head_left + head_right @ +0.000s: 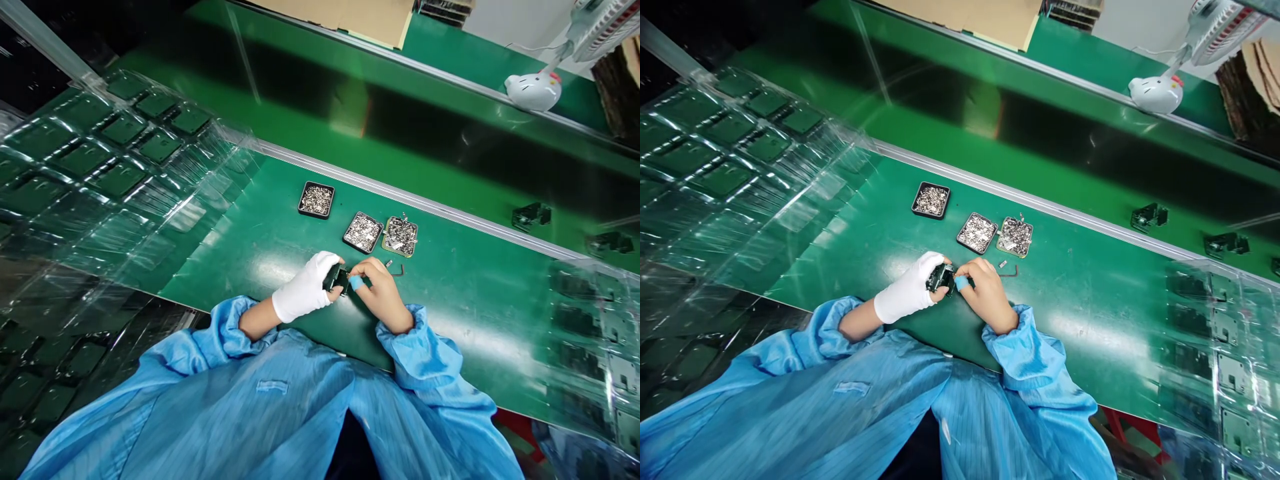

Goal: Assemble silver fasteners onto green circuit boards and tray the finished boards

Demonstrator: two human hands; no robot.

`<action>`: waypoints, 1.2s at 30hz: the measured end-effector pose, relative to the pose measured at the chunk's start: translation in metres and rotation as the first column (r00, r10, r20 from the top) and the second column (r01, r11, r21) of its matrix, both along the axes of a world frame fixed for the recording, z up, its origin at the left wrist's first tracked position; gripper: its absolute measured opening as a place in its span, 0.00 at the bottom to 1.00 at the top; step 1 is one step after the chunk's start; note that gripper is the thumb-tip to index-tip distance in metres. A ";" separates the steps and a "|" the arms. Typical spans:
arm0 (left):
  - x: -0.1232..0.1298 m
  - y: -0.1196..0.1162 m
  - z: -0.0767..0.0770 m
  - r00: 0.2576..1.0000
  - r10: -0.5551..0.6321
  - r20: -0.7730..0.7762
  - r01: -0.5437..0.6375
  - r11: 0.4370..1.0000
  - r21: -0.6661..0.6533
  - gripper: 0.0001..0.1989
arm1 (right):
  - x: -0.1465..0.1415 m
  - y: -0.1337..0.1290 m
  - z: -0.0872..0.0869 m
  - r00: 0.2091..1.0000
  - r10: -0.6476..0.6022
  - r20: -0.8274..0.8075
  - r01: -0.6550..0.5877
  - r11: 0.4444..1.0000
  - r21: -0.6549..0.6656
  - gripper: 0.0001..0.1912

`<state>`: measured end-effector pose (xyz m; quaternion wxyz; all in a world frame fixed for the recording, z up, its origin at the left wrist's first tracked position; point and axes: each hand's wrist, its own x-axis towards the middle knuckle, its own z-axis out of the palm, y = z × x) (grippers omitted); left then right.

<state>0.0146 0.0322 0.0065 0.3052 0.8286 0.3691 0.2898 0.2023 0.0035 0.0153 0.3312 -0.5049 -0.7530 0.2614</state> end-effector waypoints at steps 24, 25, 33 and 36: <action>0.000 0.012 0.032 0.852 0.006 -0.524 0.109 0.976 0.189 0.06 | -0.024 -0.009 0.003 0.970 0.031 0.240 -0.026 0.999 -0.027 0.16; -0.001 0.013 0.031 0.856 0.002 -0.517 0.107 0.977 0.182 0.06 | -0.024 -0.009 0.003 0.971 0.023 0.237 -0.017 0.999 -0.030 0.15; -0.016 0.015 0.026 0.985 0.029 -0.169 -0.032 0.999 -0.012 0.24 | 0.001 -0.008 -0.005 0.988 -0.125 0.093 0.139 0.978 -0.156 0.06; -0.016 0.008 0.019 0.977 -0.022 -0.213 0.022 1.000 -0.002 0.30 | 0.019 -0.010 -0.013 0.974 -0.100 0.206 0.124 0.986 -0.109 0.10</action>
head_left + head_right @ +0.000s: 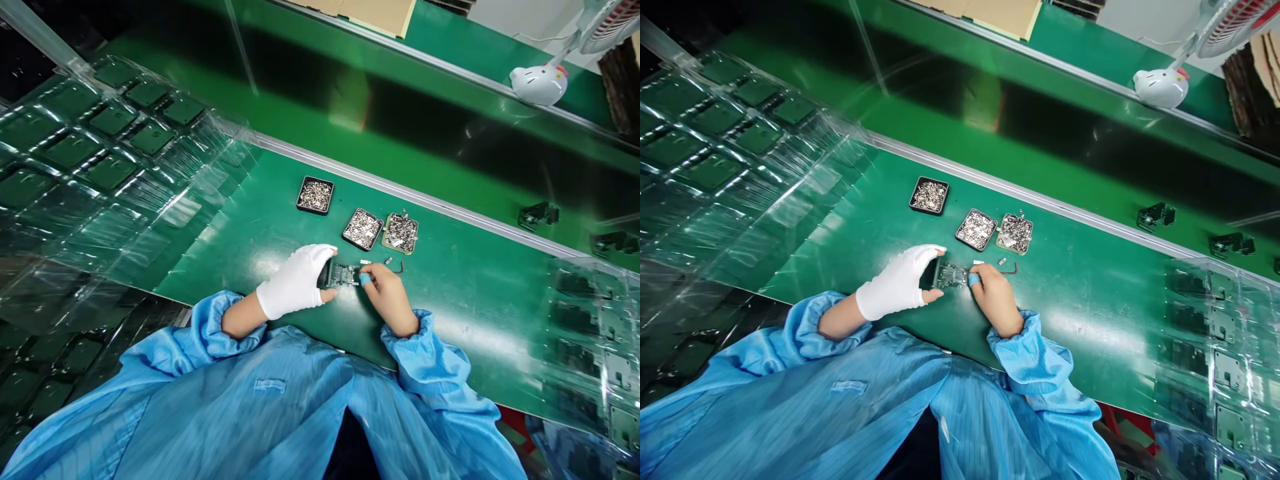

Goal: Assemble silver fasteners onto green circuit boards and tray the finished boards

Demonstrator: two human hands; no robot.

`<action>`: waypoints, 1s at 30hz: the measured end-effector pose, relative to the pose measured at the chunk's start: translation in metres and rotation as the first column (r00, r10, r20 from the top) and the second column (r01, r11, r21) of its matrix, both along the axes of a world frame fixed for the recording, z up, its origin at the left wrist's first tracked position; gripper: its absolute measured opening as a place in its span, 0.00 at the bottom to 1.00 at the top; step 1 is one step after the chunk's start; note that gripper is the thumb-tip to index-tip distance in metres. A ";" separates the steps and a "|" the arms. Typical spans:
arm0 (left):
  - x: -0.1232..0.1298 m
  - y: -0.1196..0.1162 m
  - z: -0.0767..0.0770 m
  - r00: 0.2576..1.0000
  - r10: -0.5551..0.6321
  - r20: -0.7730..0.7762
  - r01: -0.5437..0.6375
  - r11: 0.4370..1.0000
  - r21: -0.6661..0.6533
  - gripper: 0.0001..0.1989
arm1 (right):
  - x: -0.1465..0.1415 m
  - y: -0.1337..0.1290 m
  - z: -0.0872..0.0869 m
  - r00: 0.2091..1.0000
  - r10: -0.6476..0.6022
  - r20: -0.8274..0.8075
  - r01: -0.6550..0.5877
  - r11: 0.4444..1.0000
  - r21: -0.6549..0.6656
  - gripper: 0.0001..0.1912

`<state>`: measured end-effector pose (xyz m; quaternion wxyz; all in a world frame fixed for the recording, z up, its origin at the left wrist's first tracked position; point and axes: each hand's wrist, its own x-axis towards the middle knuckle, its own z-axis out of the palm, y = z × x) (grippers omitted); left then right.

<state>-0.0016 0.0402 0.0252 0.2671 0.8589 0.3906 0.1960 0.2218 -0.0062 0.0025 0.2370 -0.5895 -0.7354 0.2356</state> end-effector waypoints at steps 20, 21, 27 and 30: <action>-0.005 -0.013 -0.030 0.999 -0.024 0.028 0.025 0.997 -0.069 0.28 | 0.001 0.001 0.000 0.985 0.109 0.130 -0.081 0.976 -0.203 0.10; -0.005 -0.013 -0.030 0.999 -0.022 0.028 0.024 0.997 -0.067 0.28 | 0.002 0.002 0.001 0.987 0.106 0.123 -0.077 0.972 -0.221 0.09; -0.005 -0.013 -0.030 0.999 -0.024 0.024 0.025 0.997 -0.068 0.28 | 0.015 0.005 0.003 0.980 0.165 -0.113 -0.190 0.945 -0.267 0.09; -0.005 -0.013 -0.031 0.999 -0.026 0.034 0.028 0.998 -0.063 0.28 | 0.009 0.002 0.005 0.980 0.198 0.006 -0.189 0.945 -0.267 0.10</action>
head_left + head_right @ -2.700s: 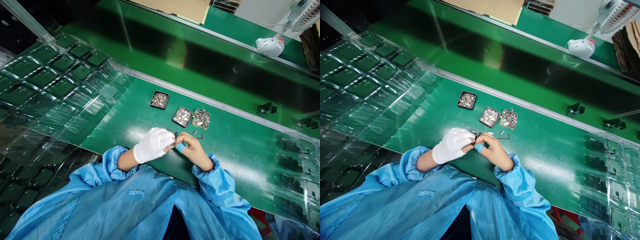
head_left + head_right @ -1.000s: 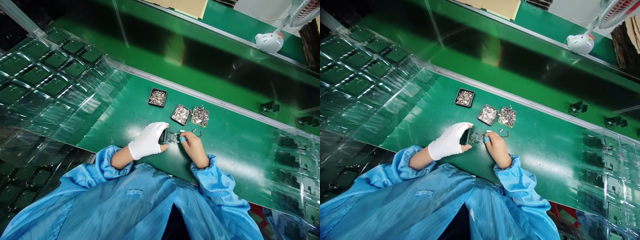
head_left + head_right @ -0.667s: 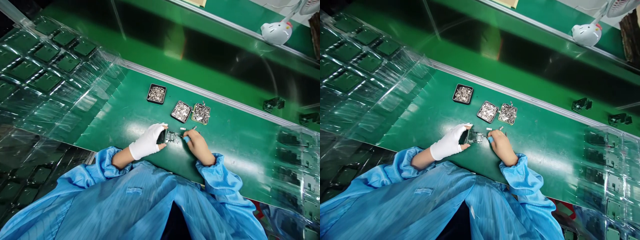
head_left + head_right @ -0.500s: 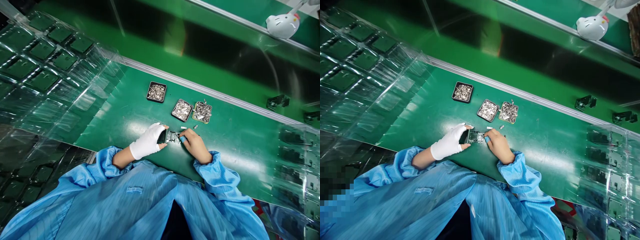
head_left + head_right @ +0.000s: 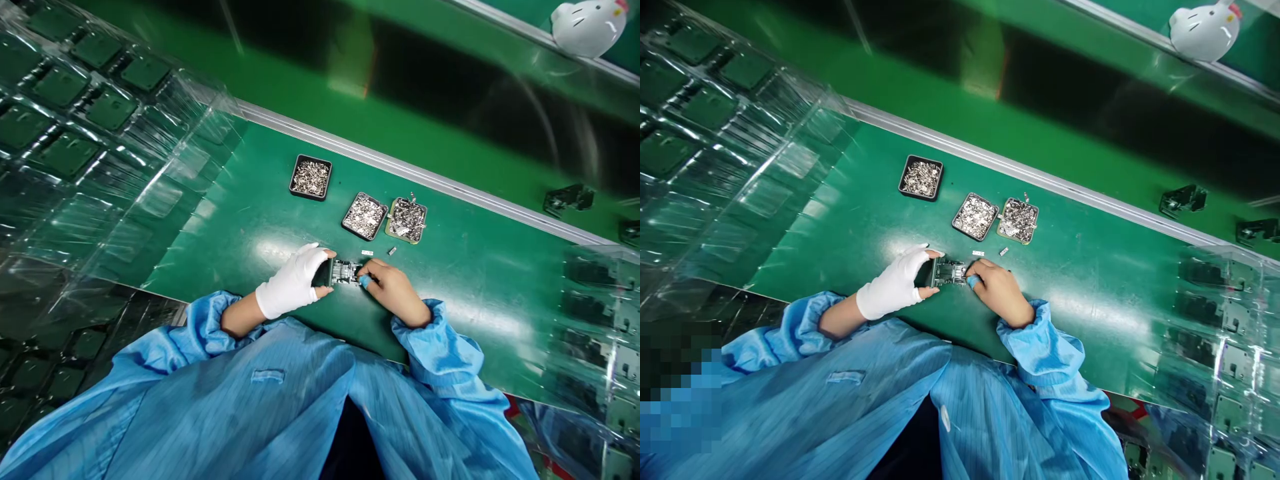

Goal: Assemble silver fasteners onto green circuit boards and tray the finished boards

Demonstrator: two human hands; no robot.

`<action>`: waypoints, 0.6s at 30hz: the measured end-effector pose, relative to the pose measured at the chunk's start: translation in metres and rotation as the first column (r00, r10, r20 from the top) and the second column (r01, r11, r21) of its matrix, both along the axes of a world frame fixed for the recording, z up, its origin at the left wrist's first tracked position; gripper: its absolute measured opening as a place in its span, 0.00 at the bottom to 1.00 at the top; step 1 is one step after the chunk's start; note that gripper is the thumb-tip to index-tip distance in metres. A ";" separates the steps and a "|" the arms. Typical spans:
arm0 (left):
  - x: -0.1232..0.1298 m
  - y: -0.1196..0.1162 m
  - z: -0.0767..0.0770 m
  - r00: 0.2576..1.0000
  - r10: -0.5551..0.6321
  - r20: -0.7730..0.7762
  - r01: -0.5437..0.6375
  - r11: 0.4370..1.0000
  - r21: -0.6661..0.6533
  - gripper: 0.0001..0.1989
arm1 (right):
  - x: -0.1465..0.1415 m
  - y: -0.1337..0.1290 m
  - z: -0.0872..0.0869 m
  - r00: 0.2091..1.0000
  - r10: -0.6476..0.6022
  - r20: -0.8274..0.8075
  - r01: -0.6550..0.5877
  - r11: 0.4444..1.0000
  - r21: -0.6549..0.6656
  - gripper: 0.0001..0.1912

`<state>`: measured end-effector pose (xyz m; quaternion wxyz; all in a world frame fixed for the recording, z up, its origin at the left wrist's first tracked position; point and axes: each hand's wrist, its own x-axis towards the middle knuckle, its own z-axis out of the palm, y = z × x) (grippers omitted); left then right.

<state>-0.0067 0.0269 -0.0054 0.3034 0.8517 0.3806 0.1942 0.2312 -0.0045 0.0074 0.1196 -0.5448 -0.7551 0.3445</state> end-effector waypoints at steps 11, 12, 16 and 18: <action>0.000 -0.006 -0.004 0.984 0.049 0.169 -0.046 0.999 -0.023 0.24 | 0.002 -0.004 0.004 0.978 -0.168 -0.125 0.187 0.968 0.166 0.05; 0.001 -0.007 -0.004 0.977 0.053 0.206 -0.043 0.998 -0.052 0.25 | 0.002 -0.005 0.003 0.963 -0.198 -0.183 0.229 0.959 0.168 0.06; 0.002 -0.005 -0.001 0.965 -0.009 0.261 0.023 0.998 -0.050 0.34 | -0.011 -0.012 0.008 0.918 -0.201 -0.341 0.269 0.949 0.164 0.04; 0.002 -0.003 0.002 0.978 -0.036 0.207 0.034 0.999 0.015 0.39 | -0.020 -0.017 0.013 0.958 -0.123 -0.258 0.196 0.940 0.280 0.02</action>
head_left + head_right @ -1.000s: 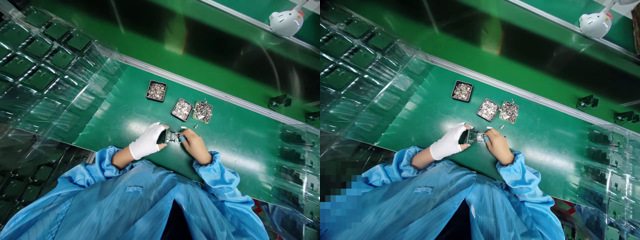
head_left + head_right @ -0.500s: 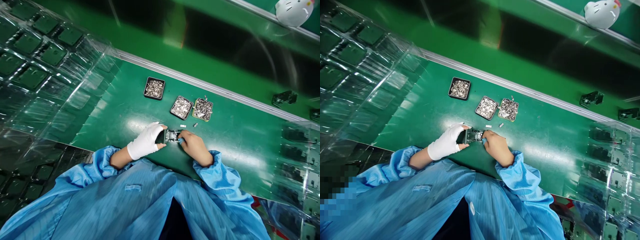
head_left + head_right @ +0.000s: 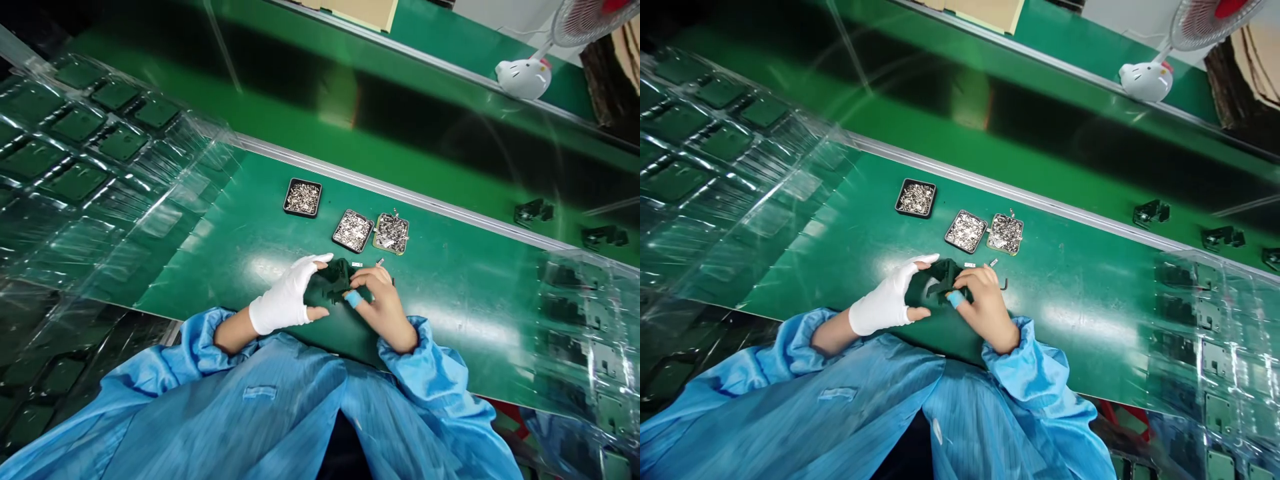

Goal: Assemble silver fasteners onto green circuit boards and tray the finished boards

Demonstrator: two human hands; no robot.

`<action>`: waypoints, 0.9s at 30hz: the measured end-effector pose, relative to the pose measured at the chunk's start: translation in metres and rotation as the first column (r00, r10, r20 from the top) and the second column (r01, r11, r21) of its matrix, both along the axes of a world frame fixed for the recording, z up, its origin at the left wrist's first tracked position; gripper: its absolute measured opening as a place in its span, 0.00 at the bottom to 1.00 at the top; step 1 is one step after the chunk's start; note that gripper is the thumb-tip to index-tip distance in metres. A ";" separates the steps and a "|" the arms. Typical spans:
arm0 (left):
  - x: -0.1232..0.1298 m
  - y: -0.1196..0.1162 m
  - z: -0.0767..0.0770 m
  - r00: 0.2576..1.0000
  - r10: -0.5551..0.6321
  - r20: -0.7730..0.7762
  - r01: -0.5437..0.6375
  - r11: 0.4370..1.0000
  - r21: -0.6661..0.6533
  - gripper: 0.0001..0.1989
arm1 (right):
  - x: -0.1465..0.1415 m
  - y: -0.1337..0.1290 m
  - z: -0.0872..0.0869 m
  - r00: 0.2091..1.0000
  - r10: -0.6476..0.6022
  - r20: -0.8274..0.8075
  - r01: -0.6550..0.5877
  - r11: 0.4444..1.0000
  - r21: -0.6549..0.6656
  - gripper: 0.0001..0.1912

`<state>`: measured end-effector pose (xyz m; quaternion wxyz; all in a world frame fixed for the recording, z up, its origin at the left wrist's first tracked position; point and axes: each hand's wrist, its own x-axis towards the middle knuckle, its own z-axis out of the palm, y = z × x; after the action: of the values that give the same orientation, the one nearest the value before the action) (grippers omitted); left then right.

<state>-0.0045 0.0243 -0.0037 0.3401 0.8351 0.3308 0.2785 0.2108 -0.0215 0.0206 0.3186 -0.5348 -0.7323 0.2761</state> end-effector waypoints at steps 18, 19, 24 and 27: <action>-0.006 0.009 0.016 0.993 0.121 -0.015 -0.115 0.971 0.211 0.21 | 0.013 0.023 -0.005 0.976 0.048 0.214 -0.084 0.984 0.159 0.08; -0.004 0.010 0.020 0.992 0.126 -0.029 -0.114 0.957 0.268 0.16 | 0.007 0.020 0.002 0.978 0.133 0.161 -0.163 0.969 0.187 0.08; 0.006 0.013 0.033 0.987 0.120 -0.111 -0.044 0.848 0.527 0.14 | -0.020 0.014 0.016 0.980 0.195 0.027 -0.196 0.950 0.245 0.07; 0.006 0.014 0.030 0.979 0.149 -0.136 -0.055 0.848 0.528 0.12 | -0.027 0.018 0.010 0.994 0.059 -0.089 -0.042 0.982 0.185 0.05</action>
<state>0.0015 0.0381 0.0262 0.0561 0.8979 0.3150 0.3023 0.1839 -0.0030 0.0306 0.3934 -0.4708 -0.7521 0.2407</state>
